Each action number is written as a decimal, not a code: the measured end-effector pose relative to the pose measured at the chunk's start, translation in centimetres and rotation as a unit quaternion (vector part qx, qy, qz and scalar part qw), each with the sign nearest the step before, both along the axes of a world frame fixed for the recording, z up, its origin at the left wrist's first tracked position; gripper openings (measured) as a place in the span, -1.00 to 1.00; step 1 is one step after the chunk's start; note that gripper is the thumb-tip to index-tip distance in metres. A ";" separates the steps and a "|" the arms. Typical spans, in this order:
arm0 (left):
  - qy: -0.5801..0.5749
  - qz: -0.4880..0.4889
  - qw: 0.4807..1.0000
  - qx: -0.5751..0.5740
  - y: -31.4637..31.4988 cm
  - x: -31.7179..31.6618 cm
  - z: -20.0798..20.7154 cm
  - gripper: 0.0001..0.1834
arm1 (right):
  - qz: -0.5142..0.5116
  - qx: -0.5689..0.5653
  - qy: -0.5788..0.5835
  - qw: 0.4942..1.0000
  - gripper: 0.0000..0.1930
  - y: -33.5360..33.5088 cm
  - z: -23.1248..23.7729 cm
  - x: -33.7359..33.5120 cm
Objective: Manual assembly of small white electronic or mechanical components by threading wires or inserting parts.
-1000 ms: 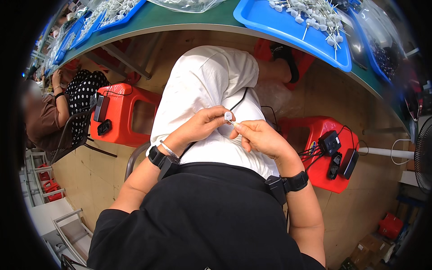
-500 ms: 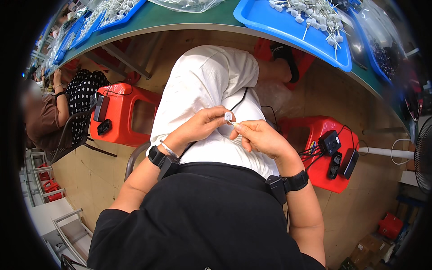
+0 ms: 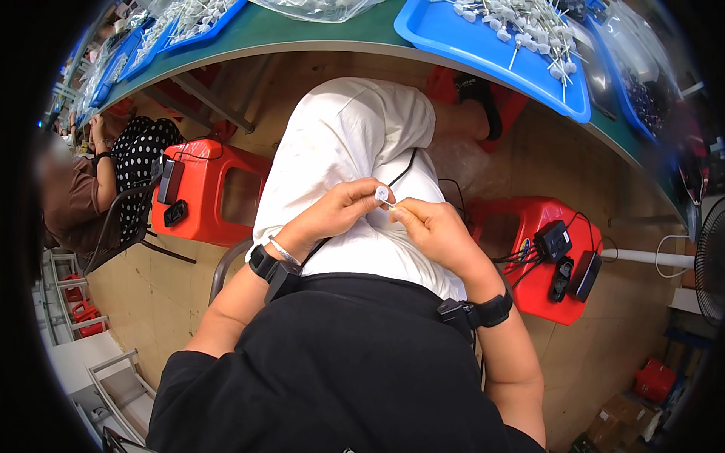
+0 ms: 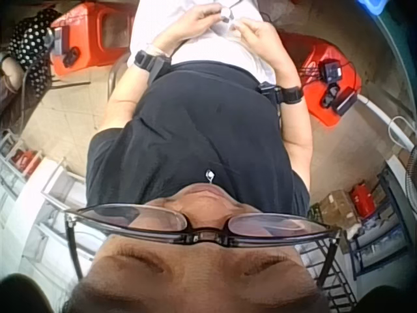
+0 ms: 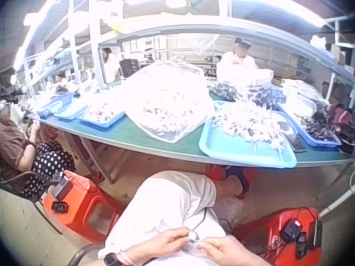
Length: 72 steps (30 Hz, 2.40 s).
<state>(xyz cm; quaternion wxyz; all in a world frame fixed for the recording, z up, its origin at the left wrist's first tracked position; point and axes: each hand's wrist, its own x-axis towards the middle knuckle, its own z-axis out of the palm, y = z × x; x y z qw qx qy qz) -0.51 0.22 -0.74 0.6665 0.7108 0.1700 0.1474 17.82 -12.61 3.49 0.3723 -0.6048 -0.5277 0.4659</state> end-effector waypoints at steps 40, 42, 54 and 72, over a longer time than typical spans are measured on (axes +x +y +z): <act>-0.008 0.040 0.999 -0.022 -0.1 0.0 -0.4 -0.75 | -0.018 0.291 -0.477 0.829 -0.77 0.3 0.3 -0.7; -0.010 0.036 0.999 -0.021 -0.1 0.0 -0.6 -0.75 | -0.011 0.290 -0.487 0.824 -0.77 0.2 0.1 -0.6; -0.003 0.029 0.999 -0.036 -0.2 0.1 -0.7 -0.76 | 0.001 0.310 -0.565 0.765 -0.77 0.1 -0.1 -0.9; -0.023 0.092 0.991 0.092 -0.2 0.1 0.5 -0.70 | -0.019 0.170 -0.327 0.929 -0.83 -0.1 1.3 -1.0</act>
